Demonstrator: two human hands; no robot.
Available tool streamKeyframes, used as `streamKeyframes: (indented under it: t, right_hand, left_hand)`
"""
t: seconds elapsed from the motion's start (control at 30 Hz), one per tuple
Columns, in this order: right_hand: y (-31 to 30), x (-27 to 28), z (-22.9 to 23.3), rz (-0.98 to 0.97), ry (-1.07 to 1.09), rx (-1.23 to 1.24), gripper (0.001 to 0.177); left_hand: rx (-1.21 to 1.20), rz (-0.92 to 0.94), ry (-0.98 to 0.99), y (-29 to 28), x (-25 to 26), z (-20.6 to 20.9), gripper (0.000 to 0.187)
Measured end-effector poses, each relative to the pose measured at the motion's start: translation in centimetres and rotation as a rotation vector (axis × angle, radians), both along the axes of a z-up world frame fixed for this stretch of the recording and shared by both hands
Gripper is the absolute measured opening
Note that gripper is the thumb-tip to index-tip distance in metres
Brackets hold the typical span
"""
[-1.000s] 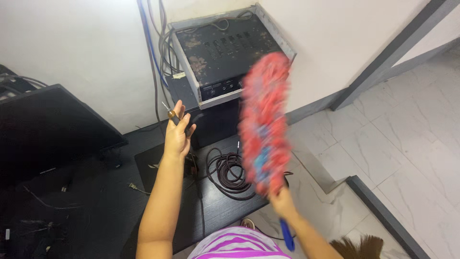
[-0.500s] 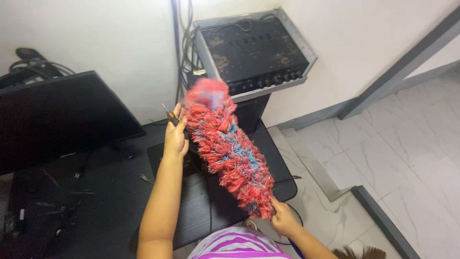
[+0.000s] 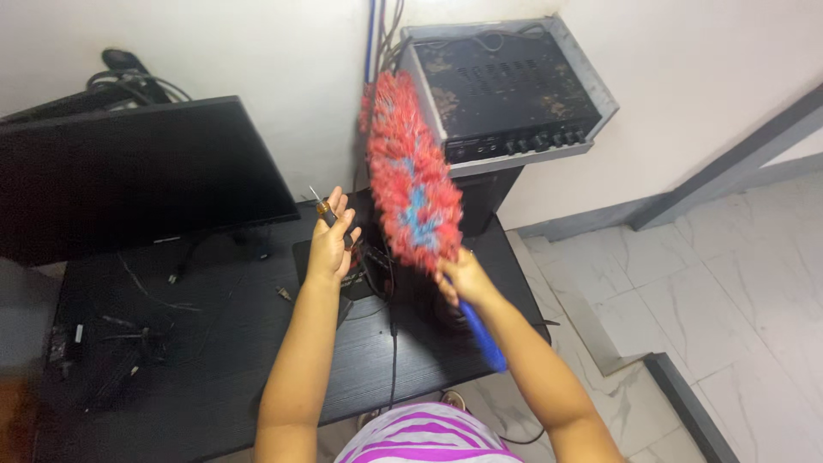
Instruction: The person dusts a desk and an audio amplifier with a duster, then coils a long braided cable and places it on top of the amplifier. The person also moves a screwdriver and a remote control.
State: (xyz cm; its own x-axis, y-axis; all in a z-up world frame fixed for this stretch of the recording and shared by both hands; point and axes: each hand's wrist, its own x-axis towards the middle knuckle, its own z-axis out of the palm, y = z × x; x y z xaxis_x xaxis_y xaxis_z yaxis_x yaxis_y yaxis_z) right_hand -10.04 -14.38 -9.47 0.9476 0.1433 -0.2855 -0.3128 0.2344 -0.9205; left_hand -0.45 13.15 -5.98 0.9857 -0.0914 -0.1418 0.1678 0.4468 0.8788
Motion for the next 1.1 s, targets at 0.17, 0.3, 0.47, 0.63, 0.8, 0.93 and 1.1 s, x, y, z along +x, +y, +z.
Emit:
streamKeyframes:
  t: [0.17,0.3,0.47,0.63,0.8,0.93,1.1]
  right_hand:
    - [-3.1,-6.5,2.5,0.2,-0.033,0.003,0.034]
    - [-3.5,-6.7,2.7,0.018,0.027,-0.11,0.015]
    - [-3.3,-7.0,1.2,0.022,0.034,-0.132,0.007]
    - [-2.1,-7.0,-0.7,-0.039,-0.068,-0.206,0.009]
    - [-0.9,-13.9,-1.5,0.101,0.03,-0.198,0.019]
    - [-1.7,-17.3,-1.3,-0.033,0.113,-0.117,0.025]
    - [3.1,-20.6,-1.1,0.084,-0.431,-0.2,0.041]
  left_hand:
    - [-0.025,0.018,-0.012,2.3,-0.9,-0.4,0.069]
    - [-0.008,0.031,0.011,3.4,-1.7,-0.8,0.069]
    - [-0.004,0.006,0.007,3.6,-1.8,-0.7,0.068]
    - [-0.019,-0.037,0.01,3.9,-2.4,-1.0,0.068]
    - [0.017,-0.058,0.039,4.8,-2.8,-1.1,0.068]
    - [0.031,-0.072,0.048,5.9,-3.3,-2.1,0.067]
    - [0.059,-0.082,0.095,6.4,-4.4,-4.2,0.069]
